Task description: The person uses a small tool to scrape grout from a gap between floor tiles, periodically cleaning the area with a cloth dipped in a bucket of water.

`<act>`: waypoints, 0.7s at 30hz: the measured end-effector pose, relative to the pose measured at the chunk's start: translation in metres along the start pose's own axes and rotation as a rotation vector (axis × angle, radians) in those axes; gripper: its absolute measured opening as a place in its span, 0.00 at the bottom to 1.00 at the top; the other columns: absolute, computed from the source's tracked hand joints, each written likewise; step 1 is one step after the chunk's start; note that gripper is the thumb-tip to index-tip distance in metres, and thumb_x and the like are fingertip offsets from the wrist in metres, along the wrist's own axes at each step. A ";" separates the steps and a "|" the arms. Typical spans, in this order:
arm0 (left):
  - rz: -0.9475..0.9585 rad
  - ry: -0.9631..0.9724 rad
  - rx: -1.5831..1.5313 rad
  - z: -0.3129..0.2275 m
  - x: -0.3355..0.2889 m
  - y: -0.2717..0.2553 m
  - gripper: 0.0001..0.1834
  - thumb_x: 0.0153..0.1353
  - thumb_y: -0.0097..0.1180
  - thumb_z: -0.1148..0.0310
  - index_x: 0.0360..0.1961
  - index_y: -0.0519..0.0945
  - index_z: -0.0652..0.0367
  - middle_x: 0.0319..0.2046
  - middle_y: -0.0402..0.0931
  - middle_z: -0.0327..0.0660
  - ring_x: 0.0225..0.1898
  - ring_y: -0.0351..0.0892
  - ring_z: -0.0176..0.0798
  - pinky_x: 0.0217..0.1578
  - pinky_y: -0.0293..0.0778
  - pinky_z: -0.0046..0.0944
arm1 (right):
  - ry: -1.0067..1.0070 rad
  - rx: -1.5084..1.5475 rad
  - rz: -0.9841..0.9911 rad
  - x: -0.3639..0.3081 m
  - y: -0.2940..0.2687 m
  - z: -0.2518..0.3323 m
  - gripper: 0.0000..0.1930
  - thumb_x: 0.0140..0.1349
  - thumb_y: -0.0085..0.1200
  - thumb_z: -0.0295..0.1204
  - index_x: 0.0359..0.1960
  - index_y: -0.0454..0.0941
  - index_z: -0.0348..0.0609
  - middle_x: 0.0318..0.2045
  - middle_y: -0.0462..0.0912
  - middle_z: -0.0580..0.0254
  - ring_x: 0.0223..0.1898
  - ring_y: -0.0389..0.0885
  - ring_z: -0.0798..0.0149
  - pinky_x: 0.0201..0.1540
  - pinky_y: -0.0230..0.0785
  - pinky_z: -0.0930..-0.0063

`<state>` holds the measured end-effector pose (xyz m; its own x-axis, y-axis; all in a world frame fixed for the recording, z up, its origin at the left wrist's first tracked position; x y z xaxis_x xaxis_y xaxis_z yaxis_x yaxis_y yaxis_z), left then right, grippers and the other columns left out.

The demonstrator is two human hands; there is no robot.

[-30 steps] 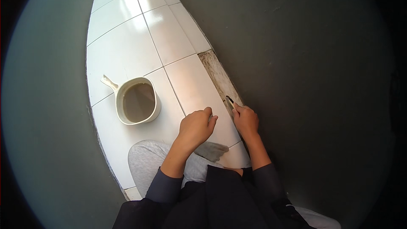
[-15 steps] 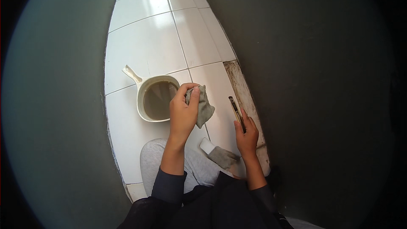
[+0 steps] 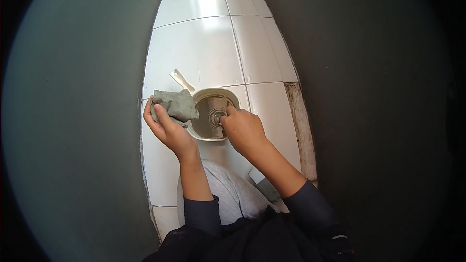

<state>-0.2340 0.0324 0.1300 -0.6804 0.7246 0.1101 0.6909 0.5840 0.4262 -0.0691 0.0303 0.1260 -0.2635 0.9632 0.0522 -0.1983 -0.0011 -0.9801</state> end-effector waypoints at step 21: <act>0.056 -0.119 -0.054 0.016 0.003 0.004 0.16 0.68 0.41 0.67 0.52 0.67 0.63 0.47 0.70 0.43 0.48 0.69 0.34 0.51 0.65 0.34 | 0.110 0.544 -0.027 -0.024 -0.008 -0.027 0.08 0.48 0.58 0.24 0.32 0.79 0.45 0.33 0.76 0.59 0.33 0.79 0.56 0.37 0.72 0.64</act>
<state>-0.2295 0.0432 0.1180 -0.6054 0.7954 0.0293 0.7105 0.5235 0.4702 -0.0359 0.0146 0.1272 -0.1576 0.9871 0.0273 -0.6705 -0.0867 -0.7368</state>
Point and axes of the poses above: each hand's wrist, its own x-axis towards the middle knuckle, its own y-axis out of the palm, z = x × y, the point moved 9 cm from there along x, towards the middle knuckle
